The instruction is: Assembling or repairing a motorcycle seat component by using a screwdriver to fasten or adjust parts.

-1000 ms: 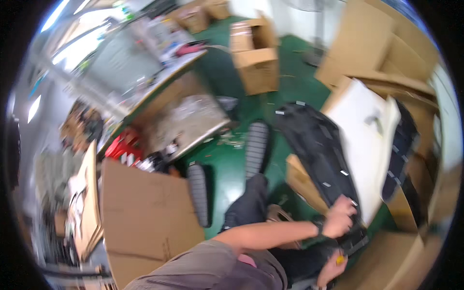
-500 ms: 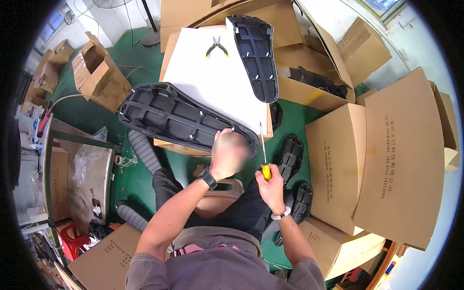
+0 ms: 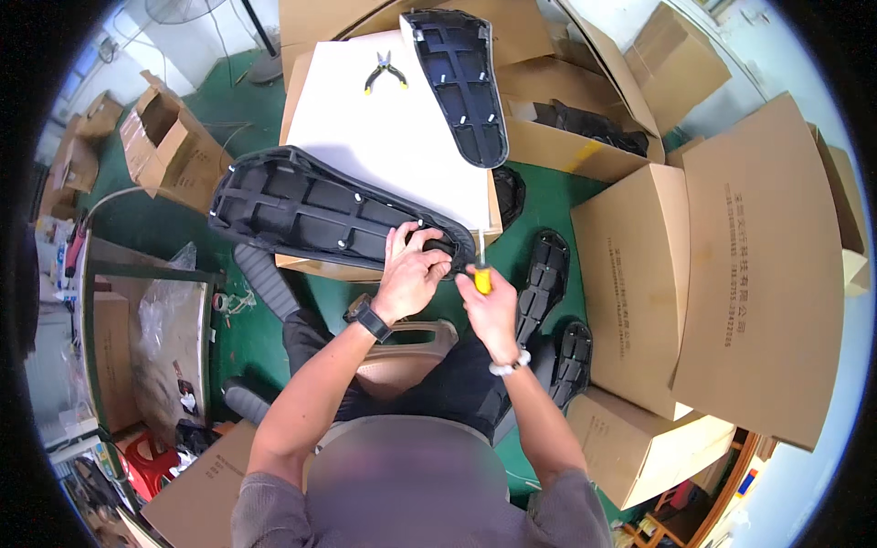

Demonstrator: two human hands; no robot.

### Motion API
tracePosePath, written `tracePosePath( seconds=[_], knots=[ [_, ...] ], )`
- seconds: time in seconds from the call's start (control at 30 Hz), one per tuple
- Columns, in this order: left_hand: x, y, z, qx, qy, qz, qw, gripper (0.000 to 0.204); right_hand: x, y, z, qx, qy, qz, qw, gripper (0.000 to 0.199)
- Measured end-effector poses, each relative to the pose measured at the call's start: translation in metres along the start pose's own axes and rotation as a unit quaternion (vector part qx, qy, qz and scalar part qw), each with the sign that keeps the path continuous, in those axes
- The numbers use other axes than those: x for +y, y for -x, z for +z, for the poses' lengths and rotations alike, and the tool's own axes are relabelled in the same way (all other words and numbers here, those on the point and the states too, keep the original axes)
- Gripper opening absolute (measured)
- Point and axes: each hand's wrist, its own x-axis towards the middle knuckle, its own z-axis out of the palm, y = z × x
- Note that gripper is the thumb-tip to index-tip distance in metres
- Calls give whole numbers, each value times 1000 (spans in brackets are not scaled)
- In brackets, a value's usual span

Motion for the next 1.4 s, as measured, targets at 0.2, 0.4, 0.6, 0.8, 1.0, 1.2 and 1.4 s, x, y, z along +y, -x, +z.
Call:
tracePosePath(
  seconds=[0.2,0.4,0.6,0.8,1.0,1.2,1.4],
  knots=[
    [-2,-7,5,-11,-8,1,1000,10,28,-22,18,23,-18,-53,998,14],
    [-3,-2,-1,-8,-13,-14,1000,11,1,7,-9,-76,-28,26,996,12],
    [-4,0,-23,-68,-24,36,997,32,50,28,-13,-84,22,-7,996,23],
    [-24,2,-100,-78,-246,53,965,92,32,36,-52,-47,164,-15,985,32],
    [-58,0,-97,-127,-299,48,945,95,-15,45,-85,-113,219,-123,961,37],
    [-70,-9,-86,-65,-242,65,966,90,-73,48,-108,-121,416,-217,875,42],
    [-77,3,-71,2,-263,68,962,95,-112,37,-100,-207,477,-205,829,42]
  ],
)
